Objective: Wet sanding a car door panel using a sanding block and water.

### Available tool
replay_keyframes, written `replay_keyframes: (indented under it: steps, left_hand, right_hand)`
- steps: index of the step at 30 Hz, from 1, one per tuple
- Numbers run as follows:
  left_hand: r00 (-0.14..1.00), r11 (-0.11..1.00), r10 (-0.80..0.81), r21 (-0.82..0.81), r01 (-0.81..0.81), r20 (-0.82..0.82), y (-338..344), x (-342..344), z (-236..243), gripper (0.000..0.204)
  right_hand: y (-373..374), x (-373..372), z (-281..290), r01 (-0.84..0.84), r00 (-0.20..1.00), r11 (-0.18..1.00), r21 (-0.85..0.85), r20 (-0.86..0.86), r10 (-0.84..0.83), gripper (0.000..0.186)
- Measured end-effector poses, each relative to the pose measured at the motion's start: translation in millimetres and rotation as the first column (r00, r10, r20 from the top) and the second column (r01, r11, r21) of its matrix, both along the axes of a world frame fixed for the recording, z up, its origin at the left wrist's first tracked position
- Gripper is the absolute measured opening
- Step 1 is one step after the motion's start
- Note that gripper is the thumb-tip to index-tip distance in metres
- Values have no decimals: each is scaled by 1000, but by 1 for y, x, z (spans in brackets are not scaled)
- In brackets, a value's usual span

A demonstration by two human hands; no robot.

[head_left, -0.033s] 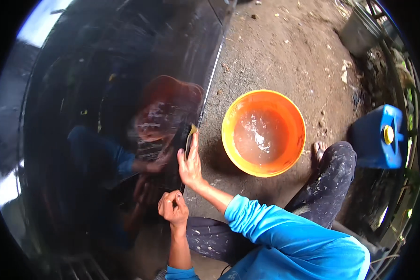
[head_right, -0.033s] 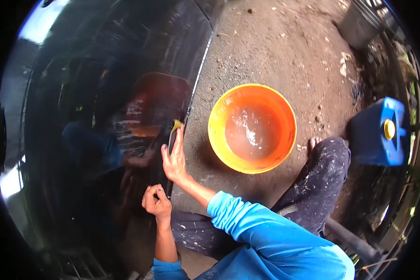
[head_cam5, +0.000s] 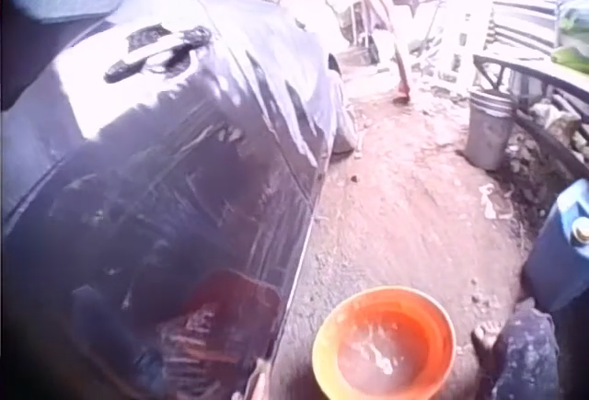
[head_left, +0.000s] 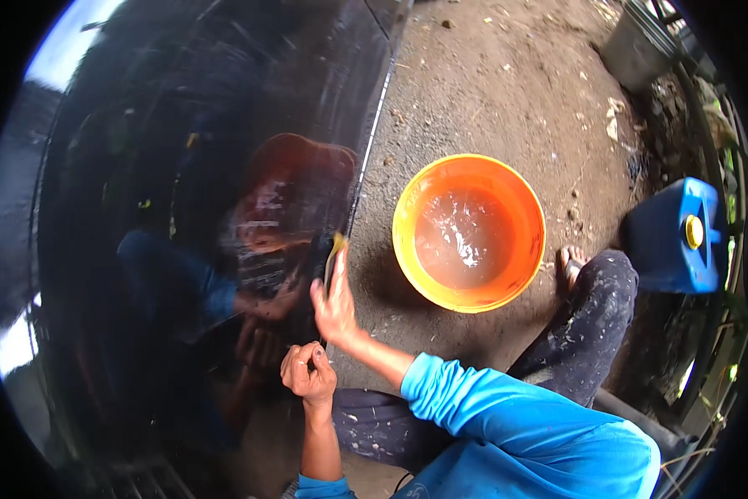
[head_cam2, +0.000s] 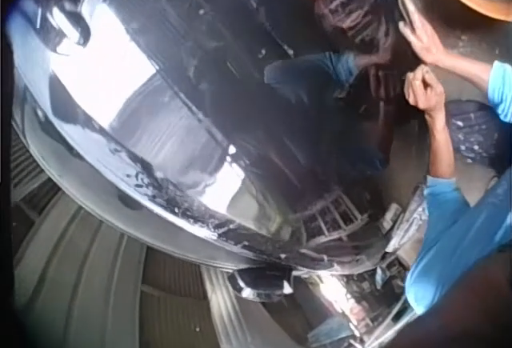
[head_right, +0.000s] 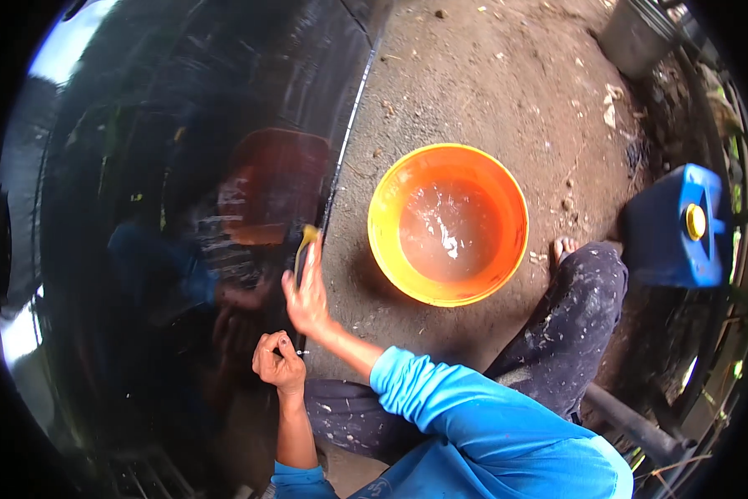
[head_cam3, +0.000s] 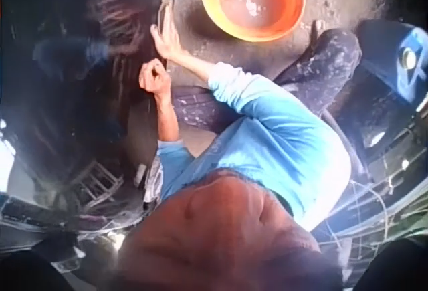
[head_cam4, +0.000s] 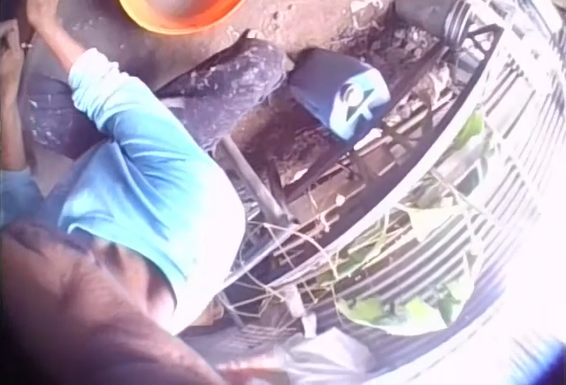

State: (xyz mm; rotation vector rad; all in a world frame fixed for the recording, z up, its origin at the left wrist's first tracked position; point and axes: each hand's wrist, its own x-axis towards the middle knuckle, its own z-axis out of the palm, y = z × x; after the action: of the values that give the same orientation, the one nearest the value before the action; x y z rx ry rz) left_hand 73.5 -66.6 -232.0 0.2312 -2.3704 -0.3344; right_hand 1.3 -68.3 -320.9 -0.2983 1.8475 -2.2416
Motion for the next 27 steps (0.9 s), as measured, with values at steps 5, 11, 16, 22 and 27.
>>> replay_keyframes:
  steps: [5,11,16,22,27]
  left_hand:
    - [996,996,-85,25,84,33,-4,-4,-11,12]
    - [989,995,-58,83,47,134,-1,-10,-13,13]
    - [988,980,-104,182,82,111,-3,-19,-13,12]
    - [973,977,-100,208,56,208,13,-22,-11,12]
    - [982,984,-82,168,54,170,12,-31,-16,17]
  right_hand:
    - [-2,17,-25,17,985,998,-65,-171,-28,73]
    - [-14,-61,-31,96,989,995,-27,-112,-98,72]
    - [-5,15,-29,11,972,986,-169,-230,-50,80]
    - [-18,-108,-33,138,971,988,-75,-184,-150,73]
    - [5,16,-24,-29,970,993,-118,-242,0,84]
